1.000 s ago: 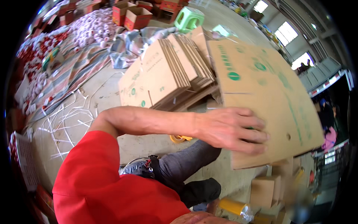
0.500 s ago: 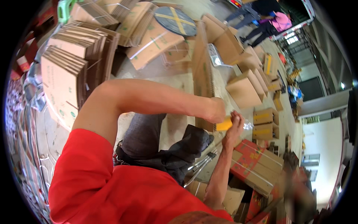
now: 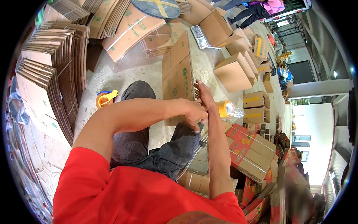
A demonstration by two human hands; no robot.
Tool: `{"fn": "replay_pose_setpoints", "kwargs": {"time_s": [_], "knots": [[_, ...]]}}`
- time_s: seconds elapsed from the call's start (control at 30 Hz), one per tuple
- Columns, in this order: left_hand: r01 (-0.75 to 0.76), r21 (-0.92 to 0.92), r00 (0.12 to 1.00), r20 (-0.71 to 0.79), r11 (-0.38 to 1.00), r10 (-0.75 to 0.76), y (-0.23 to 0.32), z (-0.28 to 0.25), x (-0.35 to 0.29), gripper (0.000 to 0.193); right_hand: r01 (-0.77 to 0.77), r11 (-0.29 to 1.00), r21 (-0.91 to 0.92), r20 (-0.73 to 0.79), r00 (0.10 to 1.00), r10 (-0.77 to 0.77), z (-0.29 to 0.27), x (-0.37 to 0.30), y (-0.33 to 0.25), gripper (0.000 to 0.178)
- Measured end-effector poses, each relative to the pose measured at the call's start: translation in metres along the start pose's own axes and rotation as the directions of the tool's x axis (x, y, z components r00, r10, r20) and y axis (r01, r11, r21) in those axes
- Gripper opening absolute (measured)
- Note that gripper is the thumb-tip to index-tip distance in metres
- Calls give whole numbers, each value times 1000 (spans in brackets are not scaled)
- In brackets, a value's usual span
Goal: The person assembles flat cardboard sheets into boxes, folds the flaps, and seals them with yellow packing tape using a handheld dispenser. The person repeats this process for multiple boxes, stacking the finished ones nearby.
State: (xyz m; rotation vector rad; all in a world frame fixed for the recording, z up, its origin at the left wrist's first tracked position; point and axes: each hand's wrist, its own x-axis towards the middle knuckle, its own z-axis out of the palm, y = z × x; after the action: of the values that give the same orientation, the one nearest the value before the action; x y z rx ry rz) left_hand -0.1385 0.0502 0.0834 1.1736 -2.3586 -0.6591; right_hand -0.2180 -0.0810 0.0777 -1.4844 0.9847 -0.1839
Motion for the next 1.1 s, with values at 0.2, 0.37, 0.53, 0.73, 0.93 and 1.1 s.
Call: {"fn": "replay_pose_setpoints", "kwargs": {"time_s": [0.2, 0.37, 0.53, 0.73, 0.93, 1.1], "knots": [[17, -68, 999, -40, 998, -19, -15, 4, 0, 47, -77, 997, 14, 235, 969, 71, -4, 41, 26, 67], [-6, 38, 956, -294, 999, 17, -21, 18, -16, 47, 146, 954, -263, 81, 988, -129, -9, 37, 21, 62], [97, 150, 888, -459, 984, -17, -11, 28, -33, 43, 385, 738, -554, 39, 898, -438, -8, 28, 2, 53], [182, 128, 812, -579, 975, -76, 3, 30, -46, 32, 414, 492, -766, 95, 830, -550, 1, 31, -20, 51], [346, -73, 593, -756, 936, -278, 19, 52, -63, 58, 462, 436, -772, 110, 773, -625, -4, 32, -11, 29], [309, -396, 425, -756, 865, -498, 16, 67, -72, 77, 373, 509, -776, 66, 850, -523, -16, 19, -14, 28]]}}
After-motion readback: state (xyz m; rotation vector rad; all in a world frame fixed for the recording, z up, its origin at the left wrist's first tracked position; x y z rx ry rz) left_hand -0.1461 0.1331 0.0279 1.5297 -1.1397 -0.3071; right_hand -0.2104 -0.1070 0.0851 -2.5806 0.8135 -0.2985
